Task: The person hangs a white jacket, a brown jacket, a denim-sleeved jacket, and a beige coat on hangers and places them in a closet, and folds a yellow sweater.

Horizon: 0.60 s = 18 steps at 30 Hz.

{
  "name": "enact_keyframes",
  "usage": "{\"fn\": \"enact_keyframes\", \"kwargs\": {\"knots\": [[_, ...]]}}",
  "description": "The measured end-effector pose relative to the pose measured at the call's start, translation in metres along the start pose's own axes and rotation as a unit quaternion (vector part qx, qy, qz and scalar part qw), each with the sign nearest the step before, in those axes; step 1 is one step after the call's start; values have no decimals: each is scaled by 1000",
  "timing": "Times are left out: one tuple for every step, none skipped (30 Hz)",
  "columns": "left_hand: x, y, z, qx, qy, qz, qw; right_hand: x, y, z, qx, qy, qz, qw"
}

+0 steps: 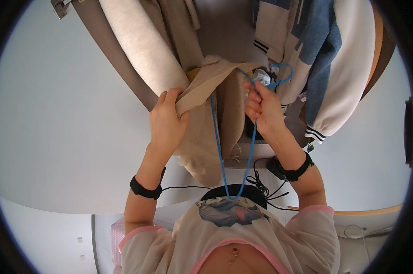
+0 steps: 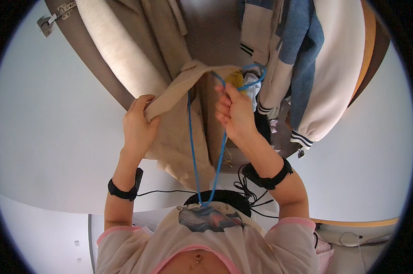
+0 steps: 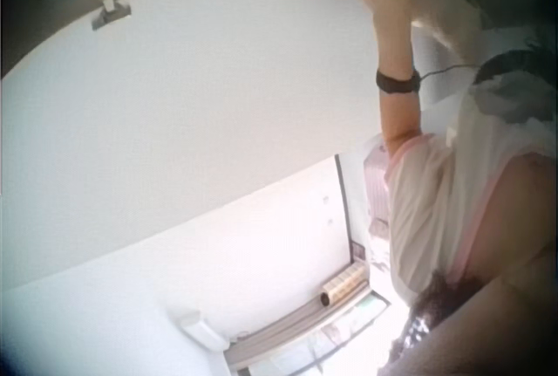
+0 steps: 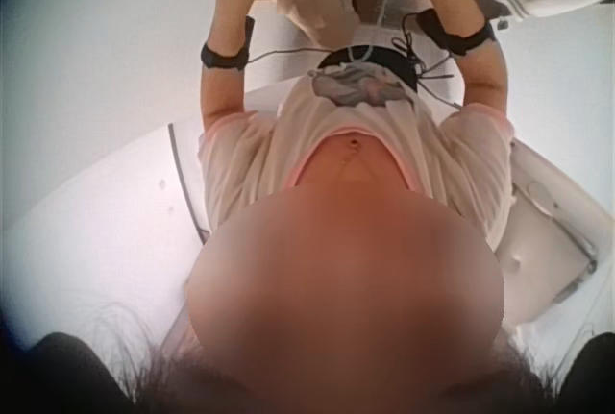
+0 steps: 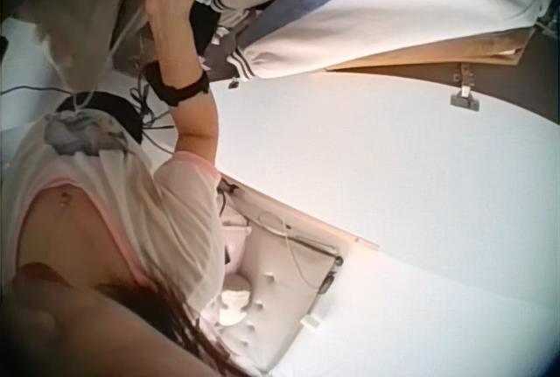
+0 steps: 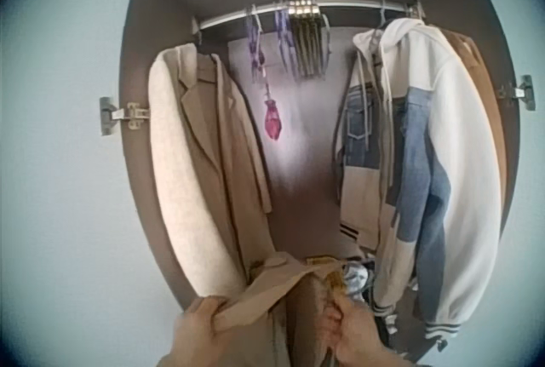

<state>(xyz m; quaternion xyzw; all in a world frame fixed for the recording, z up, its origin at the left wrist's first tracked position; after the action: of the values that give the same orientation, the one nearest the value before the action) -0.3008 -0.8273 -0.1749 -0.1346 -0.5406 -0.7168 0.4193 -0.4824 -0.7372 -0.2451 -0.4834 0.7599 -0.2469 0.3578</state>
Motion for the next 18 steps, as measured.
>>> {"fn": "enact_keyframes", "kwargs": {"knots": [[-3,4,4,66,-34,2,997,-7,-13,-10,32,57,-13,998],[-7,4,3,69,-32,4,997,-9,-25,-8,30,54,-16,998],[-11,9,4,96,-40,35,994,-13,-38,-12,30,107,-33,993],[-15,11,6,119,-51,65,989,-19,-48,-18,31,164,-45,985],[-20,10,4,118,-52,66,990,-20,-55,-17,30,165,-45,985],[-25,9,0,158,-50,70,984,-22,-62,-19,31,203,-42,978],[-32,9,-5,201,-46,74,976,-24,-69,-20,33,239,-41,969],[-41,7,-11,203,-44,75,975,-24,-76,-18,45,246,-39,967],[-51,-1,-28,206,27,22,978,-20,-83,-16,44,244,-42,968],[-61,-8,-43,205,97,-31,973,-19,-88,-17,40,277,-41,959],[-66,-6,-47,206,100,-30,973,-19,-93,-19,36,310,-42,949],[-72,-8,-54,172,117,-48,977,-14,-95,-15,46,298,-21,953],[-75,-9,-59,137,132,-65,979,-5,-98,-13,44,296,-25,954],[-72,-5,-54,137,136,-64,979,2,-96,-15,46,342,-27,938],[-66,0,-46,83,122,-52,988,6,-94,-18,48,386,-29,921],[-58,7,-37,31,110,-38,993,12,-95,-17,46,383,-38,922],[-49,13,-27,30,111,-37,993,22,-94,-18,45,383,-39,922],[-39,14,-17,-36,130,-38,990,31,-91,-21,45,423,-12,905]]}}
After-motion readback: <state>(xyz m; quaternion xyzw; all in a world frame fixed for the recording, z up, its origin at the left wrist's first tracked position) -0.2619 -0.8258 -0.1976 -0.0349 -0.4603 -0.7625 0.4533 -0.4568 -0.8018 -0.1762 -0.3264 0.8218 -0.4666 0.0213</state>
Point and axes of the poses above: each hand's wrist, its own x-axis towards the middle knuckle, its own y-axis out of the back of the hand, z = x × y, the point moved 7 cm from there along x, towards the middle knuckle, and after that the axes turned 15 degrees about -y, right-handed, at the moved point
